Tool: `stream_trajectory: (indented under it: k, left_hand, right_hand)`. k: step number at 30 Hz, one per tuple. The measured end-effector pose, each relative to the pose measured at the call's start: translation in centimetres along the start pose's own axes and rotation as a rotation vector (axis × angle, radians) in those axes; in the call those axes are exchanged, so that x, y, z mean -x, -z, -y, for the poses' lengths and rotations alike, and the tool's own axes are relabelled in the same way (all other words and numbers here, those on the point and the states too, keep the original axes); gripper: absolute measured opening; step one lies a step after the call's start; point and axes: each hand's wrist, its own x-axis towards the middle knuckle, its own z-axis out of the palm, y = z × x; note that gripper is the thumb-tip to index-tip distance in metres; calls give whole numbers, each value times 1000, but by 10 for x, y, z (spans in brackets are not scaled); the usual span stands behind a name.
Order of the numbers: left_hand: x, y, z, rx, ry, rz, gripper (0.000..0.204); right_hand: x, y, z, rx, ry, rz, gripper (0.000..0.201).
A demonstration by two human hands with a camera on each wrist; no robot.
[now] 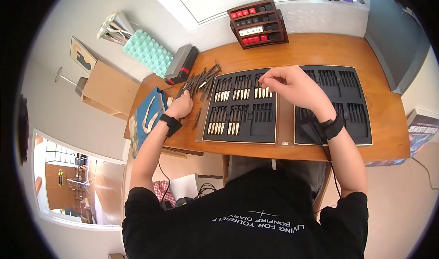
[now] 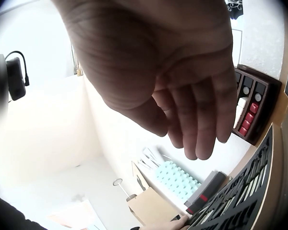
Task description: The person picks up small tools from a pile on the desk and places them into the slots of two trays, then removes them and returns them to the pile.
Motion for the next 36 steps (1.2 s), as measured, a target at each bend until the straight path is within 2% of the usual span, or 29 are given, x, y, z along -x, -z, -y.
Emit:
stream_trajectory:
  k: [4, 6, 13, 16, 18, 19, 21, 23, 25, 26, 30, 35, 36]
  left_hand:
    - [-1, 22, 1, 190, 14, 61, 31]
    - [1, 30, 3, 278, 42, 39, 37]
    - [7, 39, 8, 411, 127, 10, 41]
    - [9, 46, 6, 602, 114, -21, 38]
    - [8, 52, -3, 750, 19, -194, 34]
    - [6, 51, -6, 761, 16, -201, 34]
    - [-3, 51, -14, 998, -16, -179, 35]
    - [-15, 43, -26, 1129, -93, -233, 32]
    - [-22, 47, -44, 1346, -156, -142, 30]
    - [-25, 50, -57, 1421, -180, -157, 30]
    - [-36, 52, -92, 1466, -276, -210, 28]
    - [-41, 40, -97, 1488, -325, -234, 26]
    - [-39, 38, -93, 1444, -344, -236, 24]
  right_hand:
    - [0, 3, -2, 18, -3, -26, 23]
    - [1, 3, -4, 21, 0, -30, 23]
    - [4, 2, 4, 140, -5, -37, 24]
    - [7, 0, 9, 180, 13, -49, 23]
    - [7, -1, 12, 193, 7, -57, 22]
    - [7, -2, 12, 198, 2, -66, 22]
    - [6, -1, 11, 178, -13, -71, 22]
    - [3, 1, 5, 164, -24, -78, 21]
    - [-3, 4, -8, -18, -46, -109, 22]
    - [-6, 6, -10, -30, -45, -116, 22]
    - [-19, -8, 2, -48, -55, -192, 23]
    - [-53, -36, 9, -21, -137, -171, 26]
    - [-64, -44, 11, -73, -205, -170, 27]
